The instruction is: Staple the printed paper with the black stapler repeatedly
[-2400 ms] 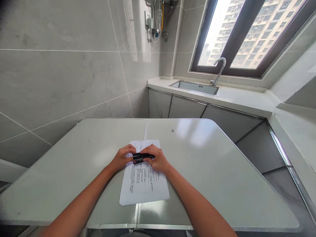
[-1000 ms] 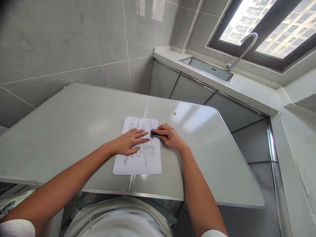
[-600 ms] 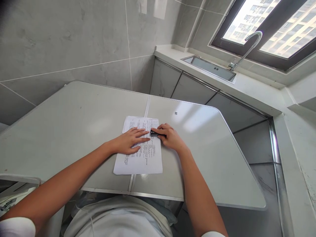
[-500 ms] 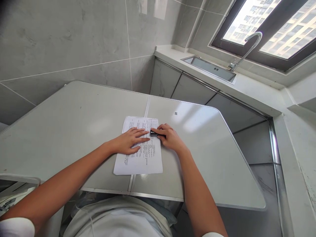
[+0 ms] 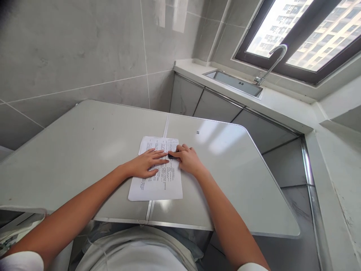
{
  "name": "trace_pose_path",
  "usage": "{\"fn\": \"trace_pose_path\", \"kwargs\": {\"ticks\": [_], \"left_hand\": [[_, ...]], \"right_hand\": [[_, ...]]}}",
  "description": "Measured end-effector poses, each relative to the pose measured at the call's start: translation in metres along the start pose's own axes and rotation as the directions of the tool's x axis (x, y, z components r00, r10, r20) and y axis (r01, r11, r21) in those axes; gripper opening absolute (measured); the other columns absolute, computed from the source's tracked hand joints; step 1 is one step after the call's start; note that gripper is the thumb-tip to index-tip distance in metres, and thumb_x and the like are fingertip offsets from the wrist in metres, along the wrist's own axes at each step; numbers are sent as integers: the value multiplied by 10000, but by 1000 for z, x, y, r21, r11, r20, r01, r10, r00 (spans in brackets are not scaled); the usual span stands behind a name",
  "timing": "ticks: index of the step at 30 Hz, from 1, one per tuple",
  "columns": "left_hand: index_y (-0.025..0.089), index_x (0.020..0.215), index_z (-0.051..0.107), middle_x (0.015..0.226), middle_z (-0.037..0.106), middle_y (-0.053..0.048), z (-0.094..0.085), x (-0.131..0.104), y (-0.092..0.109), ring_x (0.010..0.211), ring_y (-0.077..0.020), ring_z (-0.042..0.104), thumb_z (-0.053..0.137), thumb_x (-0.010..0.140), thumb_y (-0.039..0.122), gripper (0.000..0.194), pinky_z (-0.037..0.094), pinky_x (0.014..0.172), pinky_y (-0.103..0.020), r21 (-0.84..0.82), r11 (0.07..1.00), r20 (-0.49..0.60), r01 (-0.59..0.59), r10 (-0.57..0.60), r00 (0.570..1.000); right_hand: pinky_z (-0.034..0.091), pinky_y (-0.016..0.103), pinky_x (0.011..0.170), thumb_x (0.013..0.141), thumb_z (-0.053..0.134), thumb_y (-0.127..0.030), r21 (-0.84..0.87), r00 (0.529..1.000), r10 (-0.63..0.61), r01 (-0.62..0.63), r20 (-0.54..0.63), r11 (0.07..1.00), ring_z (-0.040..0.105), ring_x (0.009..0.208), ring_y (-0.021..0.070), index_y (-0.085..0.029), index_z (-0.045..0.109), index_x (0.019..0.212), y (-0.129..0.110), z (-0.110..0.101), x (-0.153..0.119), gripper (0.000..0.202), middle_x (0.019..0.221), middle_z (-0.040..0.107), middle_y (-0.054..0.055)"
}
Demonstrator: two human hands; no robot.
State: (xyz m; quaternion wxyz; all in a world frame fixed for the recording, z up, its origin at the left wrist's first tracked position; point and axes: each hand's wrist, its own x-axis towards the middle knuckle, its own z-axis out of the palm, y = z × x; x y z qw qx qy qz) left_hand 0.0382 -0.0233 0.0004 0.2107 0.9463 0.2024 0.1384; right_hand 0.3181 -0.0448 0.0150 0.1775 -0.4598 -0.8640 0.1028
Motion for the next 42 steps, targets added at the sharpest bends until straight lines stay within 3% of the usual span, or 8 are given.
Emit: {"fn": "trace_pose_path", "kwargs": {"ticks": [6,12,15,20,23,26,33,42], "left_hand": [[346,1552,490,1674,368,-67,-4,-2,-3,1537,-359,353,619,905,223,670,196,1270,-616,1,1000,23,-19,19,1000],[338,1523,523,1663,393,-60,-4,-1,-3,1548,-345,328,598,964,295,566,149,1284,-593,-24,999,34,-26,27,999],[316,1414,621,1558,529,-71,-7,0,-6,1443,-316,471,542,1015,339,408,244,1249,-550,-49,998,-125,48,-54,991],[224,1081,715,1129,673,-83,-17,-2,-22,1061,-241,613,444,1050,309,286,438,994,-418,-198,938,-533,285,-347,772],[201,854,656,894,610,-46,-20,-5,-32,832,-194,558,471,1028,308,275,430,790,-340,-400,867,-639,298,-497,587],[201,652,468,679,432,6,-21,-8,-41,641,-154,398,503,994,311,361,319,629,-309,-599,766,-605,231,-623,496],[208,582,331,602,283,28,-18,-11,-56,569,-128,288,615,925,397,483,249,562,-294,-854,520,-467,-12,-757,457],[211,545,314,582,258,33,-21,-10,-52,519,-109,257,653,907,398,530,217,497,-276,-883,469,-427,-36,-766,481]], "right_hand": [[521,416,909,926,556,-112,153,998,53,-46,-41,987,626,1012,250,-387,443,1567,23,-12,-25,707,1181,683,51],[516,380,807,873,643,-214,163,937,339,-322,-90,933,657,926,253,-277,679,1238,61,-20,-40,372,1058,727,50],[480,369,756,867,636,-250,48,847,486,-488,-216,871,644,919,275,-244,692,1148,63,-18,-38,287,1025,729,78],[438,362,753,877,575,-295,53,654,556,-622,-514,781,626,945,303,-182,665,1178,41,-15,-22,334,1045,722,123],[445,345,759,883,588,-309,187,729,542,-515,-417,836,635,885,268,-209,656,1152,11,-3,-6,295,1008,733,84],[449,330,783,871,619,-267,243,851,464,-409,-247,879,633,893,241,-237,652,1102,-24,17,8,236,1010,723,55],[427,321,798,906,614,-213,194,921,372,-346,-116,918,600,964,231,-241,615,1089,-54,38,15,185,1036,689,52],[468,355,862,889,606,-231,207,885,437,-403,-158,891,624,979,240,-241,638,1089,10,1,-63,203,1060,689,59]]}}
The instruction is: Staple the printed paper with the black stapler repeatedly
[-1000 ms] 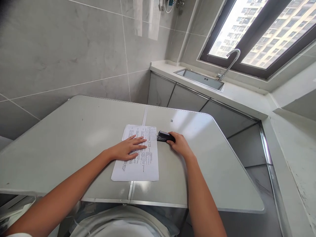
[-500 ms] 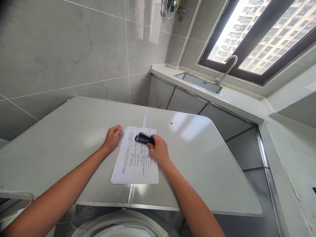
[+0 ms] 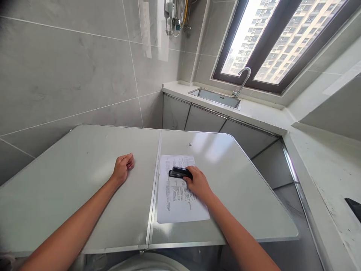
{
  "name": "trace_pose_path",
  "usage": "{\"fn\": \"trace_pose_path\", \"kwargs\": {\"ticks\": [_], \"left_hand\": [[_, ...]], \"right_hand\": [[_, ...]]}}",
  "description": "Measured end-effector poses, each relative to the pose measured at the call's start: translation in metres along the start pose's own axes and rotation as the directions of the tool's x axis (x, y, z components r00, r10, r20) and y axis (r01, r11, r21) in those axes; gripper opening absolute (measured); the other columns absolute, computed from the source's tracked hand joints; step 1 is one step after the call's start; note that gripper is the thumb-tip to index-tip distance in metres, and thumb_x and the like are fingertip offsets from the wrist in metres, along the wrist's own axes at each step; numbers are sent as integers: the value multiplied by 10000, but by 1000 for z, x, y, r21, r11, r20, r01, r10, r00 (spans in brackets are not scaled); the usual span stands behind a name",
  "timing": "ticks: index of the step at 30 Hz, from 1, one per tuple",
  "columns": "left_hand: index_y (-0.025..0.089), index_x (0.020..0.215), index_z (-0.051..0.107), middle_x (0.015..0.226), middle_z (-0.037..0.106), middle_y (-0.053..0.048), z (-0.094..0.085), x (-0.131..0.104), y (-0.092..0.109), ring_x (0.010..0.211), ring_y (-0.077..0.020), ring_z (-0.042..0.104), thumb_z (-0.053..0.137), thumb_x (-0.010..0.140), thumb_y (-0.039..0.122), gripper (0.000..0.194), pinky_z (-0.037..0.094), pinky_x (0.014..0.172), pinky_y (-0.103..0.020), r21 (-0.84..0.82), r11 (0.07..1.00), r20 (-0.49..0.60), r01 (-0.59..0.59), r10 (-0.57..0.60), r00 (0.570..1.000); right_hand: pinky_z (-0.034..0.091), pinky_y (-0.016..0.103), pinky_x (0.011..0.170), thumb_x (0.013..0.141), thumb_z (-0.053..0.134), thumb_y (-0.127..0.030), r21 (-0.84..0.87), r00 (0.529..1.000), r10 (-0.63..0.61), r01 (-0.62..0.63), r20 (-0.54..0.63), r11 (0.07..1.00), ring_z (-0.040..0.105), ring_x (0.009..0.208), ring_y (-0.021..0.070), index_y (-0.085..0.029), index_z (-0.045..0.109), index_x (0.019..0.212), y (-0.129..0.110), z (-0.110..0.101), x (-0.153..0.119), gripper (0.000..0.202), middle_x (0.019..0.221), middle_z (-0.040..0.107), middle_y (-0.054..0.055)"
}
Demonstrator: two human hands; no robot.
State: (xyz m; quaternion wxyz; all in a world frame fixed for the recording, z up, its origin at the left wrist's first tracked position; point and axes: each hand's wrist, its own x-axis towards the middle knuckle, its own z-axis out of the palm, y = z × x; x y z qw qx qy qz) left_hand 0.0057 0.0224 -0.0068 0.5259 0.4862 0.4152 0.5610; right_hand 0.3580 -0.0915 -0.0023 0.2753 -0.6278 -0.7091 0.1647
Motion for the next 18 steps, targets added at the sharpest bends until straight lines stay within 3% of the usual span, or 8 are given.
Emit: {"fn": "trace_pose_path", "kwargs": {"ticks": [4,7,11,14,16,18], "left_hand": [[196,524,371,545,308,25,-1,-1,2,496,-99,270,636,933,414,534,202,484,-269,-36,999,23,19,-18,1000],[177,562,511,561,352,19,-2,-1,1,504,-92,306,643,943,417,469,231,483,-253,-27,999,10,27,-26,1000],[169,670,652,558,280,50,-5,3,-2,492,-82,271,678,922,419,356,244,469,-232,-117,992,-19,50,-53,998],[165,732,687,567,260,62,-8,6,-2,494,-83,269,690,900,384,276,259,465,-220,-207,976,-32,60,-68,997],[161,765,698,574,274,62,-10,7,-1,501,-82,279,682,887,337,214,268,469,-213,-252,966,-23,61,-69,997],[156,785,705,578,288,59,-11,7,0,508,-82,290,667,877,300,174,276,473,-207,-283,957,-6,58,-62,998]], "right_hand": [[487,384,857,897,600,-308,-26,997,70,-71,-26,997,638,976,258,-238,649,1110,31,-23,-13,229,1072,699,69],[508,387,842,884,644,-388,8,993,97,-98,64,995,650,963,260,-250,674,1130,41,-41,-11,284,1077,711,68],[526,369,882,739,807,-444,167,971,69,-109,230,980,649,1077,264,-324,613,1370,60,-70,15,671,1247,701,58],[519,340,822,881,612,-515,237,972,217,-231,85,944,675,985,233,-267,693,1233,84,-76,45,438,1140,739,76],[491,328,736,908,527,-513,163,916,393,-377,-80,912,667,862,228,-215,737,985,97,-67,61,372,965,748,91],[438,316,682,872,558,-461,59,855,472,-471,-217,880,633,790,225,-209,714,853,106,-51,70,297,838,721,81]]}}
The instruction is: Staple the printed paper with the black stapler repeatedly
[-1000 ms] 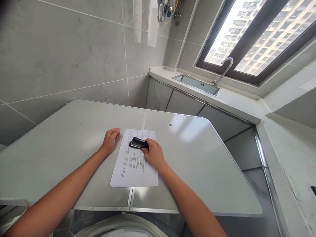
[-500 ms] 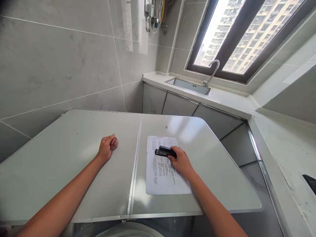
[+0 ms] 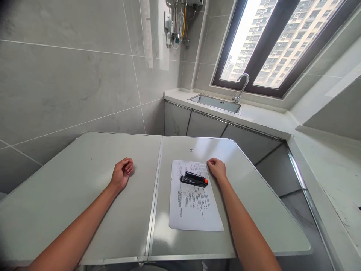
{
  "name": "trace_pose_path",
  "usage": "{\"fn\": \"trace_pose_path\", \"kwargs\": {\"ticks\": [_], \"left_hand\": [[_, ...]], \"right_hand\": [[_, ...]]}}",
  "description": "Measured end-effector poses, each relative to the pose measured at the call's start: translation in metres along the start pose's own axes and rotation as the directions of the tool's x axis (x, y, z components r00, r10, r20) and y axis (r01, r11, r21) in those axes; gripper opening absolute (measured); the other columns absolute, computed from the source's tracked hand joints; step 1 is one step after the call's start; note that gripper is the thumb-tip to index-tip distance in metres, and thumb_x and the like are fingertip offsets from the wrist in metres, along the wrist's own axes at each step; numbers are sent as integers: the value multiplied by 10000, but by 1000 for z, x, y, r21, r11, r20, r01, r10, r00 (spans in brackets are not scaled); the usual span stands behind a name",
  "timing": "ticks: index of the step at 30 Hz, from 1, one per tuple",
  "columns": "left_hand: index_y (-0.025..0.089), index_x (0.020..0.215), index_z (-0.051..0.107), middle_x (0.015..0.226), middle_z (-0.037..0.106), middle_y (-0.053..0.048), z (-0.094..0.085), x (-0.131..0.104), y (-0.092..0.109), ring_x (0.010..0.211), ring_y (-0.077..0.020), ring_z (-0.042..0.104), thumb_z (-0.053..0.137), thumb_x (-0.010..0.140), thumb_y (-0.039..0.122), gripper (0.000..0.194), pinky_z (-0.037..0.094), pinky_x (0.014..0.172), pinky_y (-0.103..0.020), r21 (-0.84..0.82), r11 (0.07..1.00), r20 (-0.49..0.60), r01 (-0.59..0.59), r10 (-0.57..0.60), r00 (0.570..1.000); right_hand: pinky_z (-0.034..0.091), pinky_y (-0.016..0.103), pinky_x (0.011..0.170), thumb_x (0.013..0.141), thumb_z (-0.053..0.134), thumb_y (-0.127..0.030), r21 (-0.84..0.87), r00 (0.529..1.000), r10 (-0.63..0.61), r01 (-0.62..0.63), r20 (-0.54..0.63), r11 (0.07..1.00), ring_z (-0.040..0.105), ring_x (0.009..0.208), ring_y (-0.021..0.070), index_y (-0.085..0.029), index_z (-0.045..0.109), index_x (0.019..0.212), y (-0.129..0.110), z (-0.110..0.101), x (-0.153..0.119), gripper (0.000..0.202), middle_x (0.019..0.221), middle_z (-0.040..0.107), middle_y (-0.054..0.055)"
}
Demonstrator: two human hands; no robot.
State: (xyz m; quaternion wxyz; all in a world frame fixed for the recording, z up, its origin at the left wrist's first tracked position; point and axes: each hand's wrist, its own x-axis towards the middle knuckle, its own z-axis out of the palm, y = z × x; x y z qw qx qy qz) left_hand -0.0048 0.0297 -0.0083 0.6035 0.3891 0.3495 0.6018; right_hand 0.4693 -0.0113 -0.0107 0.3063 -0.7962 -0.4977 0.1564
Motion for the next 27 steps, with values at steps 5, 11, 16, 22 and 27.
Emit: {"fn": "trace_pose_path", "kwargs": {"ticks": [5,11,16,22,27], "left_hand": [[158,764,697,571,270,61,1,-1,3,501,-79,283,651,889,316,206,289,463,-202,-4,1000,-15,-8,8,1000],[165,773,715,565,257,67,-2,0,7,486,-78,295,650,874,323,199,300,444,-198,-103,995,-54,-7,1,999],[171,752,708,545,275,71,-5,1,9,476,-77,336,692,866,359,220,312,433,-194,-163,987,-84,-7,-7,996],[160,1026,770,703,581,-9,-1,-2,13,653,-115,580,652,882,276,219,519,629,-245,-286,958,-1,29,-30,1000],[213,1392,643,1437,619,-125,7,-9,19,1247,-278,627,570,935,352,483,528,1040,-452,-366,927,117,85,-45,992]], "right_hand": [[328,290,615,855,570,-377,-196,994,-103,93,-45,976,564,686,182,-250,686,866,10,25,1,173,761,697,22],[384,300,630,815,567,-446,-50,985,-171,169,-30,984,609,720,204,-237,706,815,24,17,7,252,749,704,28],[402,307,643,801,572,-474,-47,986,-166,165,-16,985,613,726,209,-242,721,812,23,16,7,276,748,710,27],[397,309,638,797,569,-491,-54,988,-155,154,-5,987,618,746,214,-247,715,818,19,15,4,285,766,716,25],[398,313,636,794,565,-501,-46,986,-166,166,-6,985,617,740,217,-242,715,816,20,14,4,300,759,714,31]]}}
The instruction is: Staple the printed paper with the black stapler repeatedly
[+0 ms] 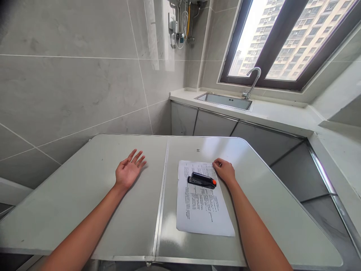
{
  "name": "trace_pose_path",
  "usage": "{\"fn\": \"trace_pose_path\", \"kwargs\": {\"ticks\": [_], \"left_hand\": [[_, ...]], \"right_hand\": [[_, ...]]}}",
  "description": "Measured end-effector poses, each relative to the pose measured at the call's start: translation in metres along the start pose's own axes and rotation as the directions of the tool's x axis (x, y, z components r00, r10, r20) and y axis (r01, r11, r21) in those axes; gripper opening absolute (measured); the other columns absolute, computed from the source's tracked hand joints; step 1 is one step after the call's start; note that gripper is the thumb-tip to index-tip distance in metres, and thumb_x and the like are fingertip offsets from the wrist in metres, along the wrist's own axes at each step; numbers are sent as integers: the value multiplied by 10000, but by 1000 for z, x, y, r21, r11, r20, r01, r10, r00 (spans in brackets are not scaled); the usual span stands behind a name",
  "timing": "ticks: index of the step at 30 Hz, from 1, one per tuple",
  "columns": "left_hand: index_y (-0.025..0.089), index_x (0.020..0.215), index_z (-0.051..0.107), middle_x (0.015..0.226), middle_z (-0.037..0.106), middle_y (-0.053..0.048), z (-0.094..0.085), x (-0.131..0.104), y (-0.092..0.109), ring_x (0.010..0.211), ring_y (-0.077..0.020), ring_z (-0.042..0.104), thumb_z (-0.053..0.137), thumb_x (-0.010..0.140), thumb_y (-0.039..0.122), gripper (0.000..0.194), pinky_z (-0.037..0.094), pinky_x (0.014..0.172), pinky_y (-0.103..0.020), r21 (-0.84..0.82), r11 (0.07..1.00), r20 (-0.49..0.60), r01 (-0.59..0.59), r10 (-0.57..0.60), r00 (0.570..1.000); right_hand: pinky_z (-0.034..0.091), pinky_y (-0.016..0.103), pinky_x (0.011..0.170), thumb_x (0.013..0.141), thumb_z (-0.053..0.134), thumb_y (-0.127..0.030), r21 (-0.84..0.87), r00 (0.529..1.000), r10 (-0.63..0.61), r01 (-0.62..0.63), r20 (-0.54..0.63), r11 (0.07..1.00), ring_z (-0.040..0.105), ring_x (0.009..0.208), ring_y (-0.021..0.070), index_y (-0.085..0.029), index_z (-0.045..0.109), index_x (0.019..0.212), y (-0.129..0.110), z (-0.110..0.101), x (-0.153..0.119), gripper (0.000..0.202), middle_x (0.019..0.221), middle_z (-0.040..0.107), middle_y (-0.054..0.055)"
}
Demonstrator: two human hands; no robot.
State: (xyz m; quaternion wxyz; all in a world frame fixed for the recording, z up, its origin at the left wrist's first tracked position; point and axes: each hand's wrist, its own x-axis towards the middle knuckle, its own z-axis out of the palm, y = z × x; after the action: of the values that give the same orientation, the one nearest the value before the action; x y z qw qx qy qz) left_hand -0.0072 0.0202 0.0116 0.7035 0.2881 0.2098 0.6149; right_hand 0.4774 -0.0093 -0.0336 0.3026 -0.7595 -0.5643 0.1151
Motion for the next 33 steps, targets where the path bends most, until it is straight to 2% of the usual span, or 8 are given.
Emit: {"fn": "trace_pose_path", "kwargs": {"ticks": [3,8,25,33], "left_hand": [[253,1461,583,1580,504,-106,4,-3,2,1405,-328,519,535,967,430,527,479,1106,-520,2,1000,45,4,-4,999],[269,1480,562,1599,485,-100,5,-3,2,1442,-326,486,539,968,429,537,464,1125,-527,-2,1000,56,6,-5,998],[237,1413,626,1550,540,-113,2,-2,2,1187,-259,645,540,957,446,509,547,977,-435,21,1000,7,8,-8,1000],[237,1416,622,1543,548,-118,4,-3,2,1177,-265,654,534,970,478,514,516,1041,-477,5,1000,33,3,-3,999]], "right_hand": [[403,317,639,790,565,-504,4,1000,-10,10,-5,1000,618,737,221,-237,717,812,0,0,0,307,758,716,37],[403,320,639,782,568,-505,7,1000,-23,24,-10,1000,617,726,226,-234,720,812,0,1,0,312,743,717,44],[406,314,634,785,575,-496,9,1000,-6,6,-12,1000,619,720,220,-238,719,803,-3,-1,-1,296,745,715,38],[401,314,636,788,568,-501,-10,1000,2,-3,-9,1000,619,740,218,-245,718,820,-1,1,-1,298,758,717,33]]}}
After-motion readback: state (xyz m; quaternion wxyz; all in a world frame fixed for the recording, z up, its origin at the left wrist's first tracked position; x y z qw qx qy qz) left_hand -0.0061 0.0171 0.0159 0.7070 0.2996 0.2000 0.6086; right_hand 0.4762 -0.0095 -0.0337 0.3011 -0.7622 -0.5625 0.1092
